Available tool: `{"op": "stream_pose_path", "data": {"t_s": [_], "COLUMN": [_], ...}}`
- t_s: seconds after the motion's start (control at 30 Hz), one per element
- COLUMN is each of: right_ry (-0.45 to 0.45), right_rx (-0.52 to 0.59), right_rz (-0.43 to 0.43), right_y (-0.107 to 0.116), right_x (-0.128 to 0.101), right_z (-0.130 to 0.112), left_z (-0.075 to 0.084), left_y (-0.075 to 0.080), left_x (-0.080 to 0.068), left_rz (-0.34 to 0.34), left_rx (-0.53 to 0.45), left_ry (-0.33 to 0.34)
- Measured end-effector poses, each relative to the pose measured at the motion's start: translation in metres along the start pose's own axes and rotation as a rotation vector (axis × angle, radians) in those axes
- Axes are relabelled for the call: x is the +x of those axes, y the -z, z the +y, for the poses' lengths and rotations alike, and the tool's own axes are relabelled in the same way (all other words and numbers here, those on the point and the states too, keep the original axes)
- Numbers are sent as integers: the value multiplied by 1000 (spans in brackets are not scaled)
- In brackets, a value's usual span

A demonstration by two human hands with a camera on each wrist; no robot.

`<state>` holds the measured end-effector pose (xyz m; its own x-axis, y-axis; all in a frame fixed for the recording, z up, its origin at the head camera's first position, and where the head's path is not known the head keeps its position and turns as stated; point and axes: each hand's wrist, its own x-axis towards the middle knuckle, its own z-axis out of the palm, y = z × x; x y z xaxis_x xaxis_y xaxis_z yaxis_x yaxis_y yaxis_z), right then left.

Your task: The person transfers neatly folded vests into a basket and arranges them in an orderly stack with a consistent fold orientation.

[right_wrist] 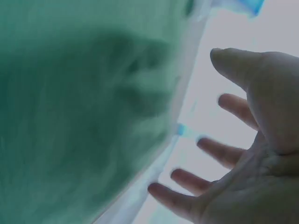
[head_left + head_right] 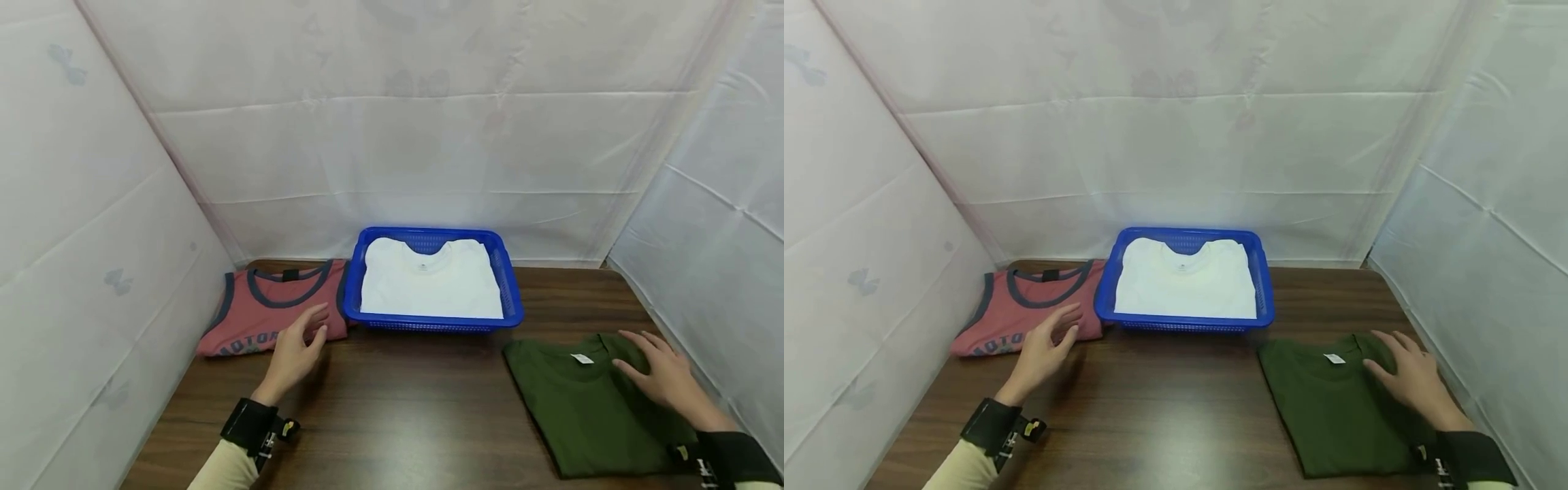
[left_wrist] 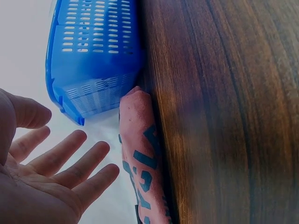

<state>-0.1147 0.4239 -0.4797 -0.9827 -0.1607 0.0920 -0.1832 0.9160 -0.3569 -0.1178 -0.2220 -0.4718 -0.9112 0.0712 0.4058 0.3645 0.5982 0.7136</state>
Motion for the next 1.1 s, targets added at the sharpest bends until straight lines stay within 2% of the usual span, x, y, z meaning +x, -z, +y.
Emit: {"op": "stream_pose_path", "data": {"t_s": [0.17, 0.33, 0.63, 0.9, 1.1], "right_ry": [-91, -111, -129, -145, -146], "right_rx": [-12, -88, -163, -95, -84], "right_rz": [-117, -210, -247, -326, -344], "right_y": [-6, -8, -3, 0, 1], "right_x": [0, 2, 9, 12, 14], "right_z": [30, 39, 26, 17, 5], "left_z": [-2, -2, -1, 1, 1], "left_y": [-1, -1, 0, -1, -1], "left_x": [0, 1, -2, -1, -3], "left_rz": [-6, 2, 4, -10, 0], "left_rx": [-7, -7, 2, 5, 11], "left_ry": [10, 12, 16, 19, 18]}}
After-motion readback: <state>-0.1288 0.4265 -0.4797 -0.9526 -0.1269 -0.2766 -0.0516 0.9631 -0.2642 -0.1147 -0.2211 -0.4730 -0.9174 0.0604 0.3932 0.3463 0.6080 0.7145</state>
